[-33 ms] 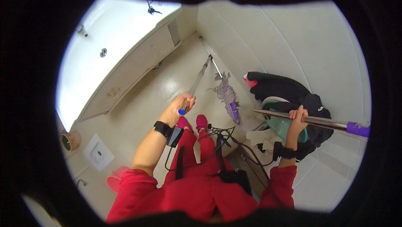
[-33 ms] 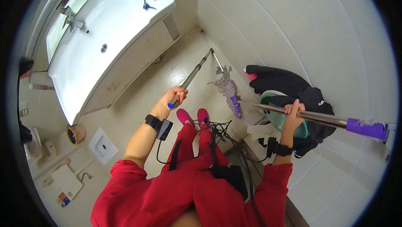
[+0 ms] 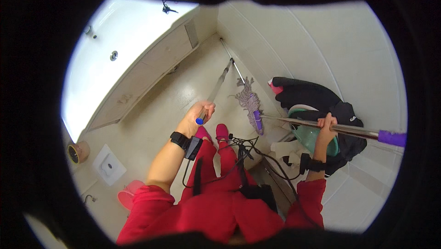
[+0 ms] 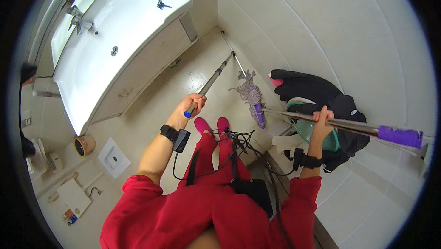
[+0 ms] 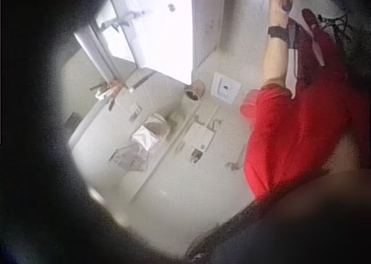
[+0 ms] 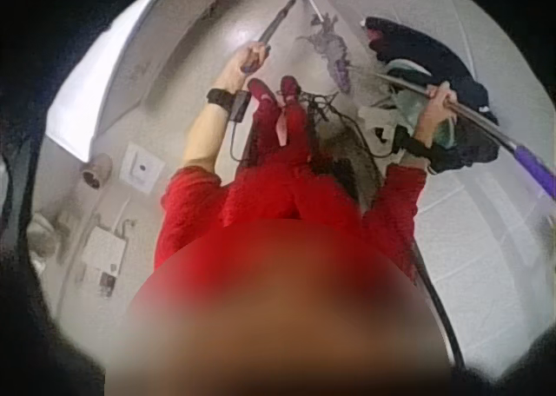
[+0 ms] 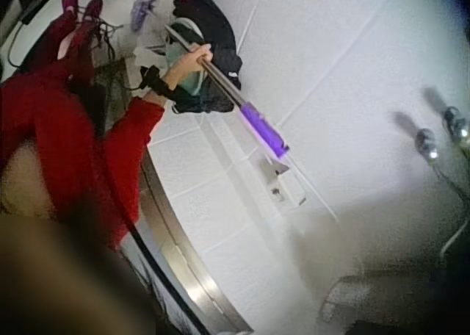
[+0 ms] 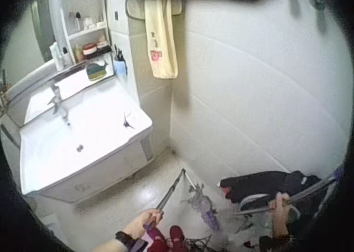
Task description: The person enters the bathroom and uses a squeegee to push water across the tiled floor. They move a pink bucket, apply liquid from a bottle onto the floor, and continue squeegeeing to gather water toward the squat toilet. The person also briefly uses a cloth to wipe a spot on the floor.
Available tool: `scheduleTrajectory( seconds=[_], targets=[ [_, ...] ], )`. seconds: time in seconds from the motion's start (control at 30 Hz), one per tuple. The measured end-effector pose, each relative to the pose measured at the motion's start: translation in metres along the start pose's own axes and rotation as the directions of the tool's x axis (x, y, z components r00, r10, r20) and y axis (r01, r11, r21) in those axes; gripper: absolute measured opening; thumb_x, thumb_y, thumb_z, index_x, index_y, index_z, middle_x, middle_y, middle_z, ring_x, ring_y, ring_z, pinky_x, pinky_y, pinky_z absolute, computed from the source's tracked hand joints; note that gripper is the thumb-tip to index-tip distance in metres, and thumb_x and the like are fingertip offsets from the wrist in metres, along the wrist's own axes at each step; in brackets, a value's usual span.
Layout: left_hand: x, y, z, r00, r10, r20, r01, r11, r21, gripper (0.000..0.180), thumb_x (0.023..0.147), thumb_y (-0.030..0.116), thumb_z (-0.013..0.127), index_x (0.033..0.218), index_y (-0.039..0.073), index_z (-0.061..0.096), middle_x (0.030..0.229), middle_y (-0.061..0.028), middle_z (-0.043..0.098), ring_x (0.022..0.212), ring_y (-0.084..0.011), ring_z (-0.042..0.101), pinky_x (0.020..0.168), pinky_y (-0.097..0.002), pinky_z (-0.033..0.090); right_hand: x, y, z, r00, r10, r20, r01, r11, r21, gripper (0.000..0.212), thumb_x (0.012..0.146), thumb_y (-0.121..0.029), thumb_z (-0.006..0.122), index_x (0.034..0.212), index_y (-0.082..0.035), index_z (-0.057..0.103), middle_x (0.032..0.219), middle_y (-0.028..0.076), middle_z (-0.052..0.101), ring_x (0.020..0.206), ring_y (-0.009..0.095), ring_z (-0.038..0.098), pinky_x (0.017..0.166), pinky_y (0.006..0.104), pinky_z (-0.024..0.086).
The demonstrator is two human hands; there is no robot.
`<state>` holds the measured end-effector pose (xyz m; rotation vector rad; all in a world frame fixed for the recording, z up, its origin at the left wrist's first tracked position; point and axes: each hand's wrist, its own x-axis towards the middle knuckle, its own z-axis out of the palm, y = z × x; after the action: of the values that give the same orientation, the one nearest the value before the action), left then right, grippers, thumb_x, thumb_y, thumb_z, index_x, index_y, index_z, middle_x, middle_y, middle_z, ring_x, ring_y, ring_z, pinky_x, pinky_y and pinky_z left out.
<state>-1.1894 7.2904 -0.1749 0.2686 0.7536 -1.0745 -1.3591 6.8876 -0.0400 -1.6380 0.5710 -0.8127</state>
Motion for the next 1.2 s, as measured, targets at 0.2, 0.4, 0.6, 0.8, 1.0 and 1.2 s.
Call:
scheduleTrajectory(
  seconds=[0.2, 0.4, 0.6, 0.8, 1.0, 1.2],
  targets=[
    [-0.057, -0.057, -0.055, 0.993, 0.086, -0.085, -0.087, 0.996, -0.011, 0.009, 0.085, 0.003, 0.046, 0.086, -0.006, 0.044, 0.056, 0.0015, 0.042, 0.043, -0.0057, 0.041, 0.038, -0.0175, 0.037, 0.001, 0.044, -0.021, 0.994, 0.078, -0.07, -0.094, 0.959, -0.269, 0.021, 0.086, -0.018, 0.06, 0.072, -0.004, 0.051, 0.063, 0.0, 0.048, 0.062, 0.008, 0.048, 0.063, 0.0224, 0.04],
    [-0.187, -0.131, -0.126, 0.933, 0.244, -0.266, -0.206, 0.965, 0.164, 0.01, 0.086, 0.011, 0.05, 0.088, 0.001, 0.047, 0.058, 0.0062, 0.042, 0.042, -0.0002, 0.037, 0.036, -0.0142, 0.03, 0.008, 0.055, -0.032, 0.992, 0.04, -0.121, -0.069, 0.967, -0.245, 0.014, 0.079, -0.009, 0.067, 0.084, -0.003, 0.055, 0.076, -0.001, 0.054, 0.069, 0.008, 0.05, 0.065, 0.022, 0.041],
    [-0.291, -0.185, -0.202, 0.897, 0.145, -0.417, -0.276, 0.921, -0.274, 0.01, 0.086, 0.003, 0.046, 0.094, -0.001, 0.044, 0.063, 0.0011, 0.042, 0.043, 0.0002, 0.036, 0.034, -0.0133, 0.031, -0.003, 0.053, -0.022, 0.954, 0.14, -0.266, -0.166, 0.983, -0.078, 0.012, 0.082, -0.009, 0.063, 0.087, -0.002, 0.055, 0.071, 0.001, 0.052, 0.064, 0.009, 0.049, 0.062, 0.0232, 0.041],
    [-0.316, -0.188, -0.185, 0.874, 0.261, -0.411, -0.294, 0.956, -0.018, 0.04, 0.082, -0.007, 0.044, 0.119, 0.006, 0.038, 0.075, -0.004, 0.045, 0.044, -0.003, 0.034, 0.034, -0.0147, 0.03, -0.013, 0.024, -0.012, 0.978, 0.171, -0.119, -0.175, 0.984, -0.025, 0.018, 0.086, -0.018, 0.059, 0.076, -0.004, 0.053, 0.057, -0.002, 0.041, 0.054, 0.007, 0.038, 0.051, 0.0215, 0.031],
    [-0.299, -0.174, -0.144, 0.912, 0.272, -0.306, -0.161, 0.926, 0.342, 0.06, 0.08, -0.006, 0.049, 0.135, 0.013, 0.032, 0.068, 0.0005, 0.045, 0.042, -0.0031, 0.034, 0.034, -0.0174, 0.026, -0.036, -0.011, -0.01, 0.965, 0.208, -0.158, -0.195, 0.976, 0.097, 0.021, 0.086, -0.018, 0.06, 0.071, -0.006, 0.05, 0.056, -0.003, 0.038, 0.052, 0.006, 0.036, 0.051, 0.0212, 0.031],
    [-0.125, -0.101, -0.152, 0.96, 0.265, -0.091, -0.203, 0.881, 0.428, 0.05, 0.08, 0.0, 0.05, 0.127, 0.008, 0.037, 0.054, 0.0051, 0.039, 0.037, -0.005, 0.036, 0.033, -0.018, 0.03, -0.079, -0.009, 0.001, 0.977, 0.209, -0.052, -0.205, 0.976, 0.072, 0.024, 0.088, -0.018, 0.057, 0.069, -0.007, 0.047, 0.057, -0.003, 0.037, 0.051, 0.007, 0.034, 0.054, 0.0235, 0.034]
  ],
)
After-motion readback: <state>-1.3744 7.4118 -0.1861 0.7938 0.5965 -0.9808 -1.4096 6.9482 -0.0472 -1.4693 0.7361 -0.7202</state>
